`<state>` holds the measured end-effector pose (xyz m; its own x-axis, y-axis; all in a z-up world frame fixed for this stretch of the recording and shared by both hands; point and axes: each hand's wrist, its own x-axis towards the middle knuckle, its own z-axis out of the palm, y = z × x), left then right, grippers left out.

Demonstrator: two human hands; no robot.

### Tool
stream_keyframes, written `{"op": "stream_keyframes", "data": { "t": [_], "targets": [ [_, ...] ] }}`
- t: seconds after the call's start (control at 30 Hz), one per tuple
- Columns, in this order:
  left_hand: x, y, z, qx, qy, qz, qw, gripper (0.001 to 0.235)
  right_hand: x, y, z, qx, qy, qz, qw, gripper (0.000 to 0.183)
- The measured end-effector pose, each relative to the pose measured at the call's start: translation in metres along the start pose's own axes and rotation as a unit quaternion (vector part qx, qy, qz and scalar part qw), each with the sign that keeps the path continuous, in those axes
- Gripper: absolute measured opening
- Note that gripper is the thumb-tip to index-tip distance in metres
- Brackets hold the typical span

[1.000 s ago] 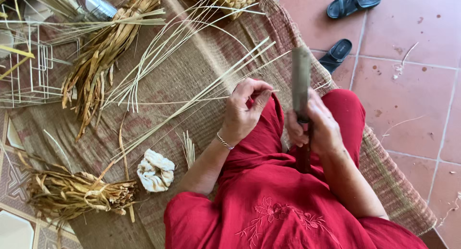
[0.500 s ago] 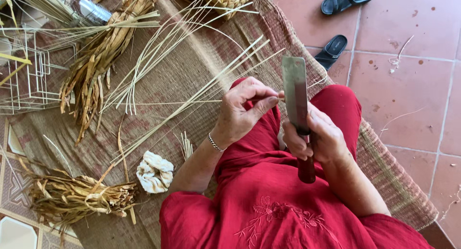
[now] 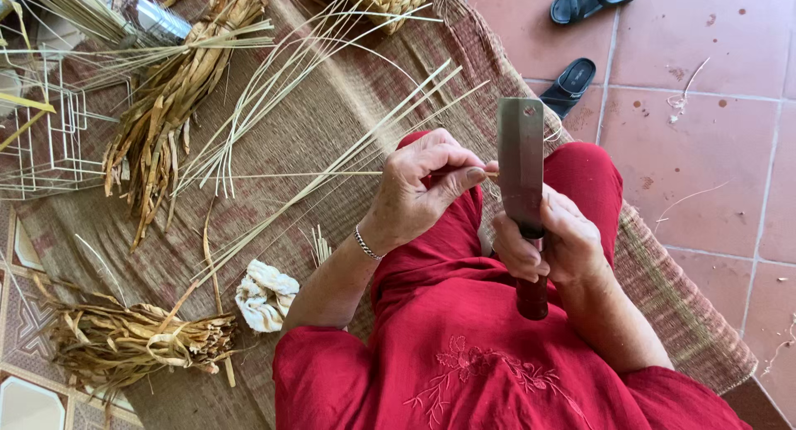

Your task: The person sits on a mat and uses a large knife to shave thin strips from bamboo stalks. They hold the stalks with one hand and scrape the knife along the length to remove the outer layer, occasionally adjusting the grip and discarding the shavings.

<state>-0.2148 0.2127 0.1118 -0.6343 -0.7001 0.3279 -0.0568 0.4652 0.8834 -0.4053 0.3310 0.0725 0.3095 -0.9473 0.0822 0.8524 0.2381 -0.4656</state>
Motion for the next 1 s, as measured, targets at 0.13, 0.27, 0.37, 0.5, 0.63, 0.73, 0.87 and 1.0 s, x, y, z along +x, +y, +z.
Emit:
{"op": "stream_keyframes", "data": {
  "t": [0.13, 0.27, 0.37, 0.5, 0.63, 0.73, 0.87, 1.0],
  "targets": [
    [0.001, 0.001, 0.001, -0.005, -0.005, 0.009, 1.000, 0.009, -0.002, 0.001, 0.000, -0.002, -0.007, -0.011, 1.000, 0.073],
    [0.001, 0.002, 0.002, -0.014, -0.007, 0.004, 1.000, 0.009, -0.003, 0.002, -0.003, -0.020, -0.008, -0.014, 1.000, 0.071],
    [0.000, 0.001, -0.001, -0.015, -0.013, 0.016, 1.000, 0.008, -0.002, 0.003, -0.006, -0.030, -0.013, -0.021, 0.999, 0.070],
    [-0.001, 0.002, -0.002, -0.010, -0.013, 0.026, 1.000, 0.008, -0.002, 0.005, -0.007, -0.033, -0.015, -0.020, 0.999, 0.068],
    [-0.002, 0.003, -0.005, -0.014, -0.010, 0.031, 0.999, 0.009, 0.001, 0.005, -0.008, -0.039, -0.028, -0.017, 0.999, 0.065],
    [0.000, 0.002, -0.004, -0.029, -0.019, 0.023, 0.999, 0.009, 0.003, 0.005, -0.011, -0.021, -0.047, -0.015, 0.999, 0.062],
    [-0.002, 0.002, -0.003, -0.044, -0.025, 0.019, 0.999, 0.007, 0.001, 0.005, -0.012, -0.007, -0.041, -0.009, 0.999, 0.060],
    [0.002, 0.000, -0.001, -0.033, -0.030, 0.041, 0.998, 0.007, 0.004, 0.005, -0.013, -0.016, -0.055, -0.027, 0.998, 0.054]
  ]
}}
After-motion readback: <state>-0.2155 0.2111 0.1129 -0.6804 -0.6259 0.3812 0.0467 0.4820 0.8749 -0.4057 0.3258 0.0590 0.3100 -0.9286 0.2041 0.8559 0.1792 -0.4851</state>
